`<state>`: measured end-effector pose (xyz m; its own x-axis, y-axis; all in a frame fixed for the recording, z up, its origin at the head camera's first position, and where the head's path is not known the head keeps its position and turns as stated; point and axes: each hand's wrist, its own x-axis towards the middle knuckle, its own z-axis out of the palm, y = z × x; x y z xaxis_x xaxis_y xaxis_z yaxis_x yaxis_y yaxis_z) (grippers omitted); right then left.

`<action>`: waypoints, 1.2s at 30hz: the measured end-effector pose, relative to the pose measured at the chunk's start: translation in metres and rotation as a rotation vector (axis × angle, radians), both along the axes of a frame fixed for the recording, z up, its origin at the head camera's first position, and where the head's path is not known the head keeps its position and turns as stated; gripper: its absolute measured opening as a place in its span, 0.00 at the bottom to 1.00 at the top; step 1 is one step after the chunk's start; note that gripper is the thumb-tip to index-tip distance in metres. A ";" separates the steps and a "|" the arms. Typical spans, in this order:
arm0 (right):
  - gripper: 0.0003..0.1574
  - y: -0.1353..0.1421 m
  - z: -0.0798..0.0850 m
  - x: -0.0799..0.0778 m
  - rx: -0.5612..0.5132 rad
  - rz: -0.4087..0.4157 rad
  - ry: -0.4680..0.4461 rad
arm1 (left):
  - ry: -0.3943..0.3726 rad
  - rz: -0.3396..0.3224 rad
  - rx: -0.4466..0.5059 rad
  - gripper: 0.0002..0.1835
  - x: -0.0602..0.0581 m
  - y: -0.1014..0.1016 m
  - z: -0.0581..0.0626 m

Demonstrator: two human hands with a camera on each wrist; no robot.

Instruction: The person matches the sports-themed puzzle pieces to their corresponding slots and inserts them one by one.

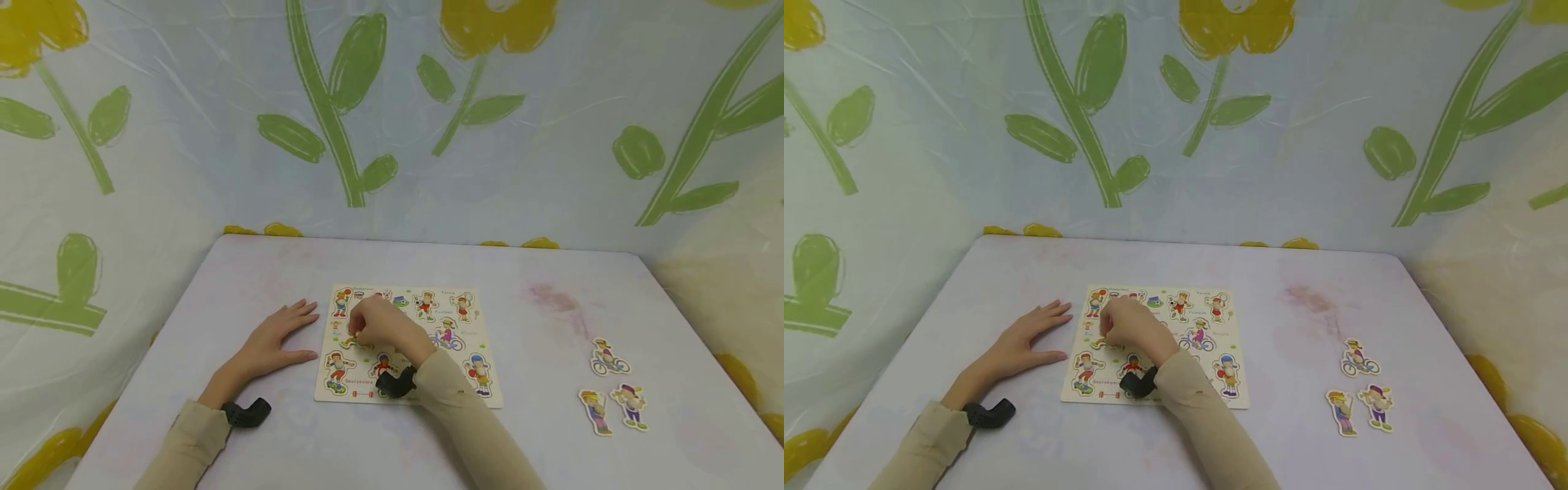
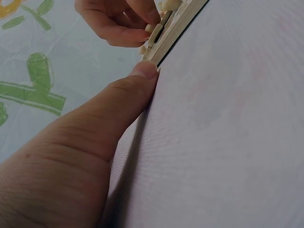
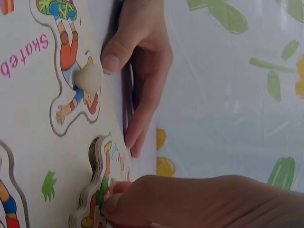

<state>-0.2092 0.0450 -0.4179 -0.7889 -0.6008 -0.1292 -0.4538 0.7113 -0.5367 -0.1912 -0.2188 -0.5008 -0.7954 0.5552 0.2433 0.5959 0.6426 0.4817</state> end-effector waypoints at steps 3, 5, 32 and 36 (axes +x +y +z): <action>0.07 -0.002 -0.001 0.003 0.031 -0.004 0.039 | 0.007 -0.003 0.000 0.40 0.001 0.001 -0.001; 0.07 -0.003 0.000 0.004 0.054 -0.005 0.067 | 0.014 -0.007 0.005 0.40 0.002 0.001 -0.002; 0.08 -0.006 -0.002 0.004 0.089 -0.003 0.135 | 0.022 -0.006 0.020 0.38 0.001 0.000 0.000; 0.06 -0.005 -0.002 0.004 0.102 -0.001 0.120 | 0.016 -0.008 0.023 0.38 0.000 0.001 0.000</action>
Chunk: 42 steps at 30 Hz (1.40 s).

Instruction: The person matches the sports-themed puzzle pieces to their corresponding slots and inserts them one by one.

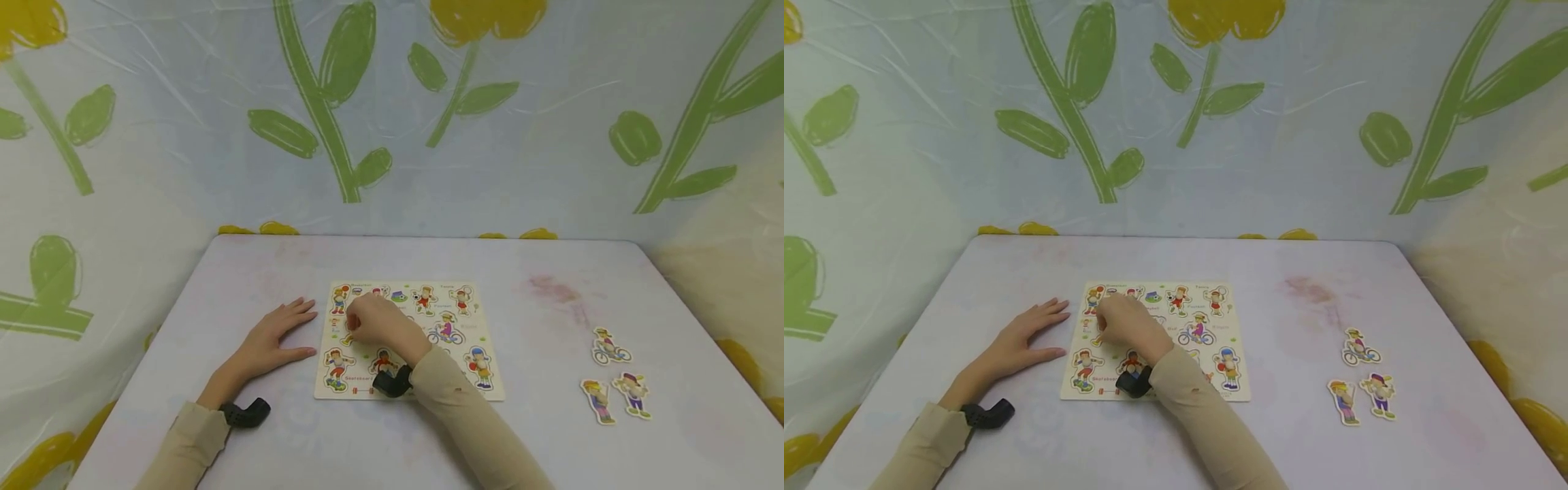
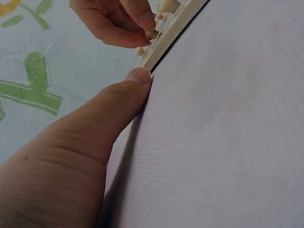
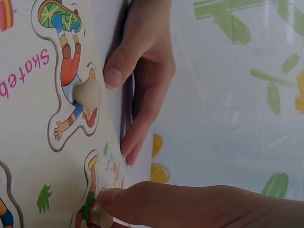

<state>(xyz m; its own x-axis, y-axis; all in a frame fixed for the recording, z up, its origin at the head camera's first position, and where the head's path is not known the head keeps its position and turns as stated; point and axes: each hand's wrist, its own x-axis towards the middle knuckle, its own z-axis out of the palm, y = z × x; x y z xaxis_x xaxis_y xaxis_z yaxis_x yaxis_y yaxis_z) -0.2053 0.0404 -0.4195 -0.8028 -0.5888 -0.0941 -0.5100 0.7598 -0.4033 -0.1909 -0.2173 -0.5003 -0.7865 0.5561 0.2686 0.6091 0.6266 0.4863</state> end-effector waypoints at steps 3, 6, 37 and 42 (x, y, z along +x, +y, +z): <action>0.04 0.000 0.003 0.002 0.012 0.003 -0.004 | 0.000 0.002 -0.002 0.38 0.000 0.001 0.000; 0.04 0.001 0.008 0.004 0.020 0.006 -0.004 | 0.000 0.000 -0.012 0.39 -0.001 0.001 -0.001; 0.03 0.100 0.057 0.033 -0.135 -0.077 0.096 | 0.004 0.023 -0.027 0.39 0.001 -0.001 -0.003; 0.02 0.123 0.061 0.037 -0.131 -0.120 0.113 | -0.001 0.024 -0.018 0.39 0.002 -0.001 -0.004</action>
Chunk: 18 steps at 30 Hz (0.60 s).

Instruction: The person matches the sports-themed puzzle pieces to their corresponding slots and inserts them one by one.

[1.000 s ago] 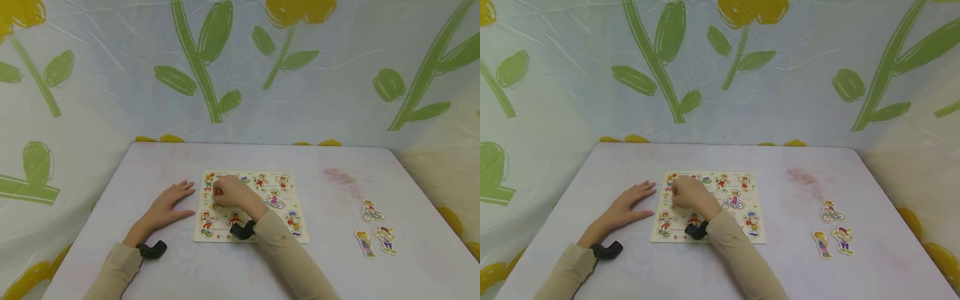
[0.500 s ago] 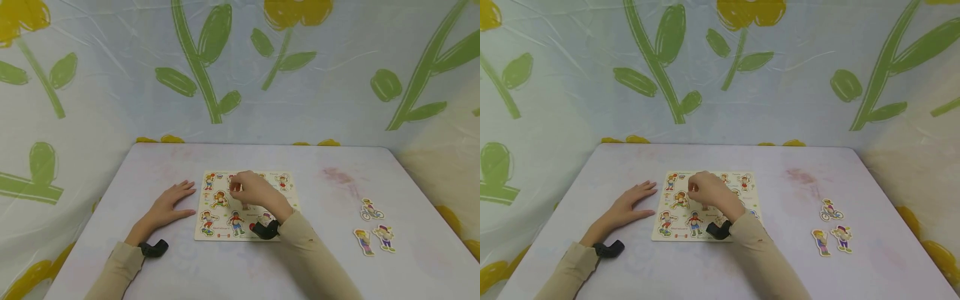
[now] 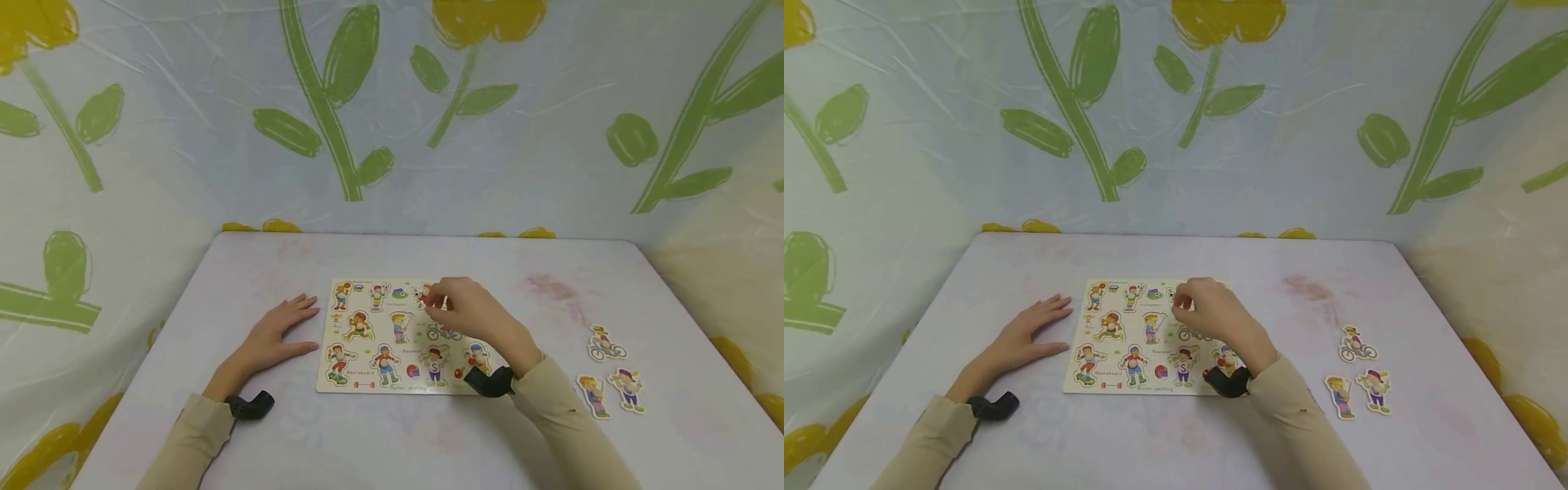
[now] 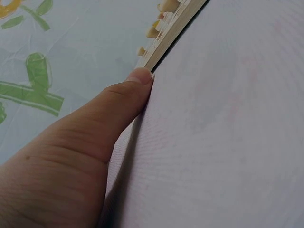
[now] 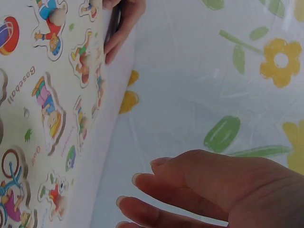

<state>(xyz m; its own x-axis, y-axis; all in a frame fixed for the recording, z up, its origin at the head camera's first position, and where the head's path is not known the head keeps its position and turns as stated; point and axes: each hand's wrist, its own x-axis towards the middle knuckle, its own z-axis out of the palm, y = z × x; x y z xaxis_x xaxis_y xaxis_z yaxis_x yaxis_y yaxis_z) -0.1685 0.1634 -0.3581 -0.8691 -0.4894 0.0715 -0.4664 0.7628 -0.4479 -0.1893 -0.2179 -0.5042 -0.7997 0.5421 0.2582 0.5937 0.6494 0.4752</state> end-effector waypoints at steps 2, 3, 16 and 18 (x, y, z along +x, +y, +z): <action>0.03 0.011 0.002 0.002 0.000 -0.019 0.002 | 0.000 0.003 -0.002 0.39 0.000 0.000 0.000; 0.03 0.016 0.002 0.003 -0.007 -0.025 0.002 | 0.000 0.002 0.000 0.39 0.000 0.001 0.000; 0.03 0.080 -0.001 0.011 -0.017 -0.125 0.053 | 0.009 0.002 0.003 0.39 -0.001 0.002 -0.001; 0.03 0.089 -0.003 0.012 -0.008 -0.141 0.067 | 0.015 0.002 0.001 0.38 -0.001 0.001 -0.002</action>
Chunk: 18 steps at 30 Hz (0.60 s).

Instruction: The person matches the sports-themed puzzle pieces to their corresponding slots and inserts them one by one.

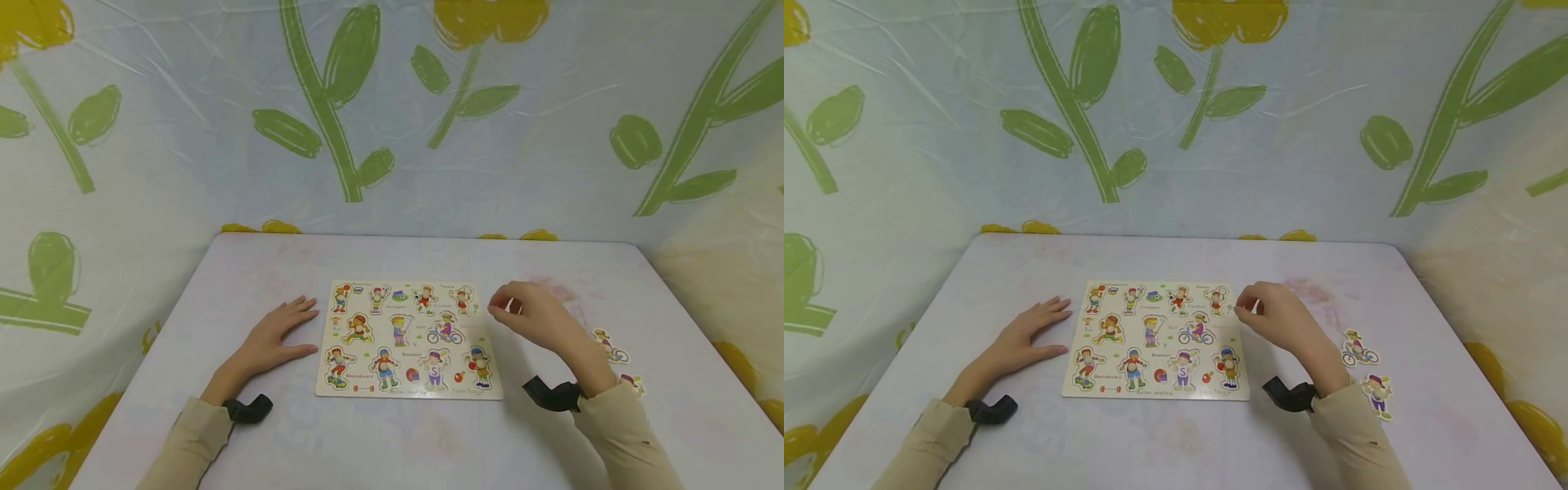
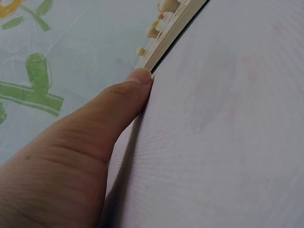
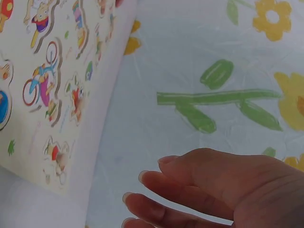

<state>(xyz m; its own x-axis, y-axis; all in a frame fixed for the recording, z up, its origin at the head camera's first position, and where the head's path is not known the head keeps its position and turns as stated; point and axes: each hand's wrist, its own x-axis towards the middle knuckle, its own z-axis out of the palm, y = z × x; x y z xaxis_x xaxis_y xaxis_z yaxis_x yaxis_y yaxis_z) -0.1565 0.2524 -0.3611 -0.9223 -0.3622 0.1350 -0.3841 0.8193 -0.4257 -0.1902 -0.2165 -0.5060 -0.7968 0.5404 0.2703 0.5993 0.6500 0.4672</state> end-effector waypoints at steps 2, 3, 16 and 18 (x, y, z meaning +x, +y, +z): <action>0.03 0.009 -0.001 0.002 0.010 -0.018 0.024 | 0.001 -0.001 0.001 0.38 -0.001 0.000 0.000; 0.02 0.013 -0.001 0.003 0.011 -0.025 0.038 | 0.003 -0.001 0.000 0.38 -0.001 0.000 -0.001; 0.03 0.078 -0.003 0.021 -0.014 -0.147 0.098 | -0.003 -0.003 0.002 0.38 0.000 0.000 0.002; 0.03 0.090 -0.005 0.023 -0.006 -0.166 0.090 | -0.005 -0.003 -0.003 0.38 0.000 0.001 0.001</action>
